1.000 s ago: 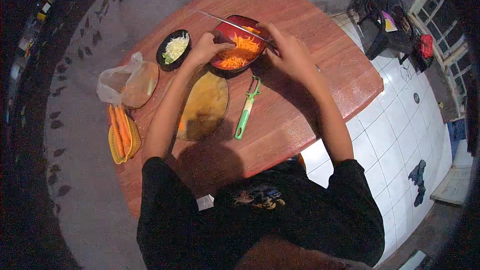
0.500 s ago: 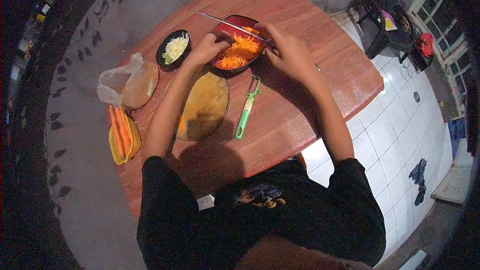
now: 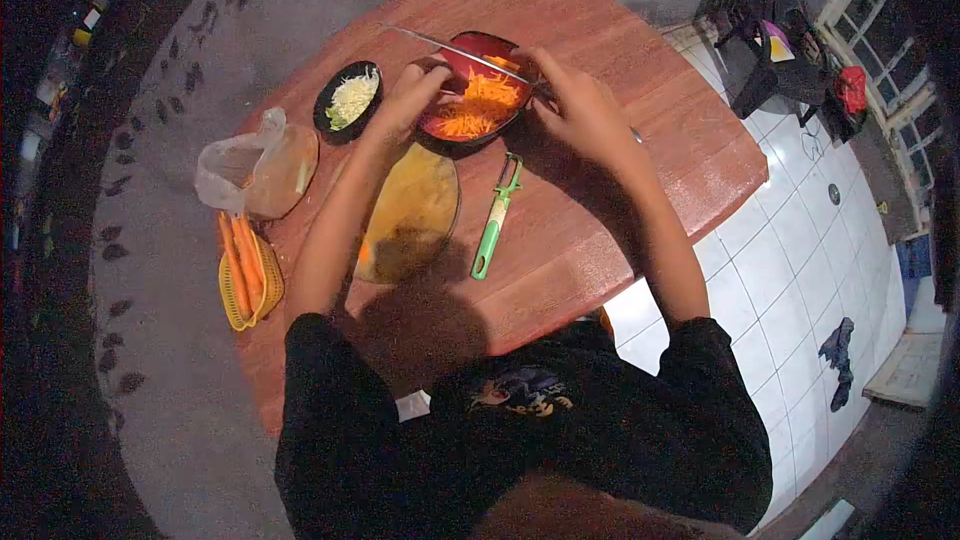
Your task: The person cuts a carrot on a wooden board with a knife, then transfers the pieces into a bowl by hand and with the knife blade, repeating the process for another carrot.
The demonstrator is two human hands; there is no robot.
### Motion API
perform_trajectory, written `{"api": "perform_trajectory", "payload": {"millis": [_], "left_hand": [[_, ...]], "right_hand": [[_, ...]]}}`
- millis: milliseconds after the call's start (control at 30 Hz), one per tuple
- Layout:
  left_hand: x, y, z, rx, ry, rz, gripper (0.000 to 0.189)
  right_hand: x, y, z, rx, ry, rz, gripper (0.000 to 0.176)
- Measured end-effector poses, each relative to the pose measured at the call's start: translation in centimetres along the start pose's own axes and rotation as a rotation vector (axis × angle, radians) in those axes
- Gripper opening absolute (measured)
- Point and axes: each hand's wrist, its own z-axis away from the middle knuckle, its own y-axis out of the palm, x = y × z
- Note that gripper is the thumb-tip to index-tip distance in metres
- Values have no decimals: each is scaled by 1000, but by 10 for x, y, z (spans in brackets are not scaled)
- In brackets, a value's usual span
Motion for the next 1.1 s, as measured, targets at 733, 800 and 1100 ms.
{"api": "perform_trajectory", "payload": {"millis": [733, 800, 1100], "left_hand": [[-5, -9, 4, -247, 166, 3, 15], [-4, -8, 6, -237, 149, 58, 14], [-4, -8, 0, -149, 239, -110, 24]], "right_hand": [[-5, 3, -1, -74, -53, -40, 55], [-6, 4, 0, -73, -49, -32, 55], [-2, -1, -2, 12, 29, -86, 56]]}}
